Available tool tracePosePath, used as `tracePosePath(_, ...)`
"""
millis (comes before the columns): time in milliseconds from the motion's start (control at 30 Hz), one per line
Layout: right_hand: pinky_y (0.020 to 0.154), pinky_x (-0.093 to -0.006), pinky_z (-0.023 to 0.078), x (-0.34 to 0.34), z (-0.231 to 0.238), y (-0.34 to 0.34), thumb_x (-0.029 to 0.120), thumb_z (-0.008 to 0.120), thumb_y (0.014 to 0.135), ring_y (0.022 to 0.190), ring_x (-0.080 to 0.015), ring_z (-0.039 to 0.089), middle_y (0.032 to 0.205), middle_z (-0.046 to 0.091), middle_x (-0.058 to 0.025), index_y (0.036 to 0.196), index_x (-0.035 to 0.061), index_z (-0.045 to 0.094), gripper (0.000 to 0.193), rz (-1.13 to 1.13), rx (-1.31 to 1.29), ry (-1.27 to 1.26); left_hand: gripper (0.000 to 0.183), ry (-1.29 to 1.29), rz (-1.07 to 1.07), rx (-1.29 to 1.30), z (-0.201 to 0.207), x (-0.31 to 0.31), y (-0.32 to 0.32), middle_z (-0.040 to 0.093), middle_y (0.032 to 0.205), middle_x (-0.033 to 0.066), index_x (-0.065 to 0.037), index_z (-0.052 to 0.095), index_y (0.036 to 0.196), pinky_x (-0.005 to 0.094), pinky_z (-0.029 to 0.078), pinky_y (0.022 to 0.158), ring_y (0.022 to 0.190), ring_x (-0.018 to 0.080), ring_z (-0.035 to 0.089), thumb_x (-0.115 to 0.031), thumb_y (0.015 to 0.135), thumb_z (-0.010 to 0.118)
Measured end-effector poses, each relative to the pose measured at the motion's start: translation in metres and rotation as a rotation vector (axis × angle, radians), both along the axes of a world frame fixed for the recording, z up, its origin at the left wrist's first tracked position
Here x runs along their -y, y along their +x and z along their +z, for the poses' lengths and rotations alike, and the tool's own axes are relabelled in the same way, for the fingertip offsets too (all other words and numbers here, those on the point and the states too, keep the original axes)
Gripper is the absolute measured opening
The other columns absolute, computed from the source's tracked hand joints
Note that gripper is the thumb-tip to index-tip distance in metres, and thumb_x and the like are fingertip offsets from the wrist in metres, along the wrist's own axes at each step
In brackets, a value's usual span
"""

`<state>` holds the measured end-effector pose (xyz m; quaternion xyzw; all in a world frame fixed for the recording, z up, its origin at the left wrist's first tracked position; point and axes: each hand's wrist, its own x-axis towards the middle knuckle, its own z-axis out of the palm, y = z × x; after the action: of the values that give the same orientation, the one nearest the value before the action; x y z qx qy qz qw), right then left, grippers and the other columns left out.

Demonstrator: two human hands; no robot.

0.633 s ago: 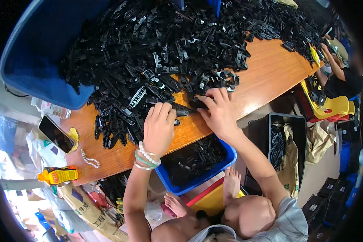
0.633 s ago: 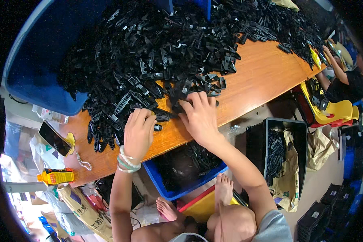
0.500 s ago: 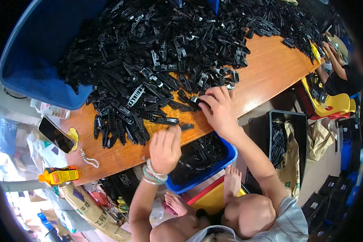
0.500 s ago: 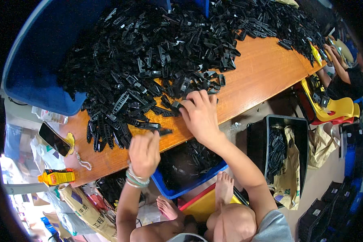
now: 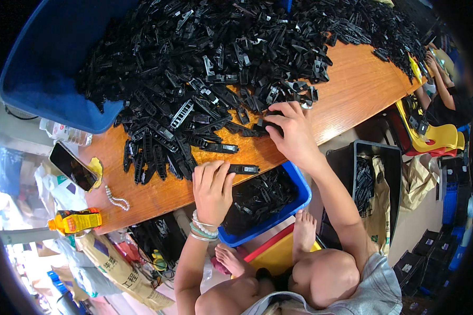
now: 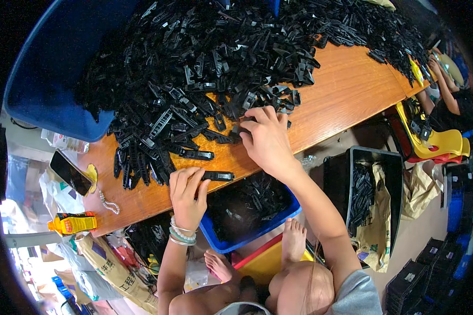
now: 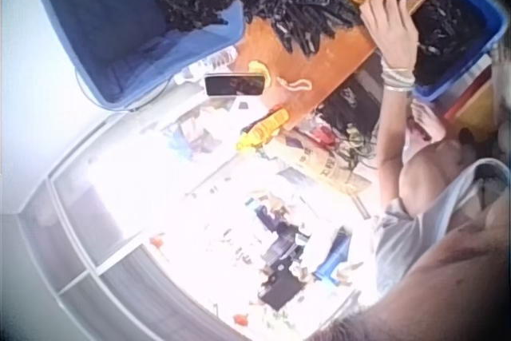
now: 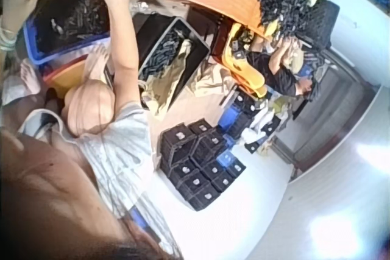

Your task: The person assembles plastic components by fitting small plastic clips onto long plastic bases by hand and dropping the assembled parts into a blue bin.

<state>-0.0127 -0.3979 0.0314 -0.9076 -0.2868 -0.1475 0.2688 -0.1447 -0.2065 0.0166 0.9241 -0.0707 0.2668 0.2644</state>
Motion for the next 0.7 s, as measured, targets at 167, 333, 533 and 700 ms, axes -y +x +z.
tracePosePath(167, 0.095, -0.0449, 0.035, -0.001, 0.007, -0.004, 0.01, 0.074, 0.074, 0.117, -0.028, 0.047, 0.12, 0.057, -0.0083, 0.097, 0.0054, 0.072, 0.023, 0.0, -0.034, -0.079, 0.025, -0.083, -0.017, -0.035, -0.004, -0.001, -0.001, 0.062, 0.1, 0.0109, 0.001, 0.067, 0.101, 0.0401, 0.046, 0.083, 0.092, 0.0306, 0.056, -0.002, 0.078, 0.073)
tracePosePath(333, 0.096, -0.0441, 0.036, -0.001, 0.007, -0.002, 0.008, 0.074, 0.075, 0.114, -0.0281, 0.049, 0.12, 0.057, -0.0086, 0.102, 0.0071, 0.068, 0.027, -0.036, 0.057, 0.162, 0.022, -0.155, -0.019, -0.044, -0.005, -0.004, 0.0, 0.062, 0.099, 0.012, 0.003, 0.069, 0.098, 0.0365, 0.048, 0.079, 0.09, 0.0295, 0.057, 0.003, 0.076, 0.073)
tracePosePath(533, 0.082, -0.0395, 0.044, 0.012, 0.005, -0.052, 0.011, 0.076, 0.077, 0.087, -0.0297, 0.059, 0.089, 0.062, -0.0109, 0.101, 0.0019, 0.069, 0.027, 0.296, -0.339, 0.342, 0.025, -0.205, -0.021, -0.064, -0.006, -0.004, -0.001, 0.062, 0.099, 0.0113, 0.002, 0.068, 0.101, 0.0387, 0.048, 0.08, 0.091, 0.0304, 0.057, 0.001, 0.077, 0.073)
tracePosePath(700, 0.078, -0.0333, 0.047, 0.013, 0.0, -0.058, 0.006, 0.077, 0.077, 0.086, -0.0248, 0.059, 0.09, 0.063, -0.0086, 0.103, 0.0, 0.072, 0.027, 0.346, -0.428, 0.314, 0.024, -0.198, -0.028, -0.063, -0.004, -0.003, -0.001, 0.062, 0.098, 0.0115, 0.002, 0.069, 0.1, 0.0384, 0.049, 0.08, 0.091, 0.0304, 0.058, 0.002, 0.076, 0.072)
